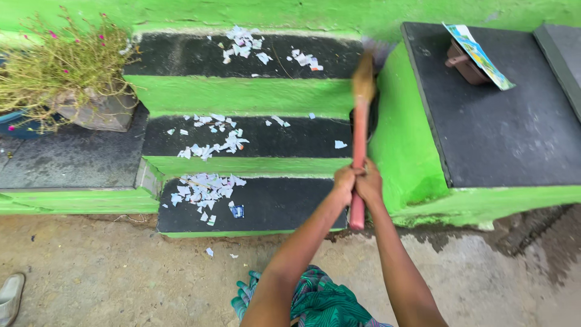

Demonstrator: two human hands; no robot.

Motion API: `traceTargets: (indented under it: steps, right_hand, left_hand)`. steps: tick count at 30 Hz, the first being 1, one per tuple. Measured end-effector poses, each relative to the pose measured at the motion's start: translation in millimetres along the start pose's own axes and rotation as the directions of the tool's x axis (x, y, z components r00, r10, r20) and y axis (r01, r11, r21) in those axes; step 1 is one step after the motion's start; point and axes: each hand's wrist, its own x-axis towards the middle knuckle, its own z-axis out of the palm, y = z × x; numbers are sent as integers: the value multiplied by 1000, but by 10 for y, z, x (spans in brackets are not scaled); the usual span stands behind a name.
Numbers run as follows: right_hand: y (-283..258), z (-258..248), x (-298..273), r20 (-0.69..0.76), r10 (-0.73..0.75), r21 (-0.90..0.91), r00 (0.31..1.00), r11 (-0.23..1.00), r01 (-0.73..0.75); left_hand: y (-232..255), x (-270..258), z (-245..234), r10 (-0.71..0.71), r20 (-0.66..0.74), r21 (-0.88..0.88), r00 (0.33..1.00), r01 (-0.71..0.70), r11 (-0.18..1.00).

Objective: The person sweeps paper scraps from painted steps and a concrete ground using a long-handled broom.

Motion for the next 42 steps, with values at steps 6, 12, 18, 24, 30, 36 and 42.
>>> traceTargets:
  steps: [6, 12, 18, 24, 30, 36, 42]
  right_hand:
    - [-291, 98, -152, 125, -12, -190, 992, 981, 36]
    - [-552, -250, -603, 148, -76, -59, 986, 995, 86]
    - [-598, -166, -210, 4, -16, -141, 1000, 990, 16]
    - [-729, 132, 240, 141, 63, -223, 988, 974, -30]
    - [-484, -11, 128, 355, -218, -10, 909, 972, 237]
    - [-164, -1058, -331, 381, -244, 43, 892, 968, 247]
    - [21, -1734, -228, 199, -143, -23, 970, 988, 150]
  left_hand:
    - [97, -256, -250, 31, -88, -151, 996, -44, 988]
    - [201, -598, -91, 60, -90, -133, 994, -72, 988]
    - [246, 74, -38, 29, 33, -74, 999, -27, 997]
    - [557, 423, -224, 23, -46, -167, 999, -31, 986]
    - [387, -301, -78, 190, -173, -192, 967, -222, 956]
    - [16, -1215, 773, 276, -207, -165, 939, -312, 936]
    - [-312, -1025, 1428, 258, 30, -180, 966, -248, 952]
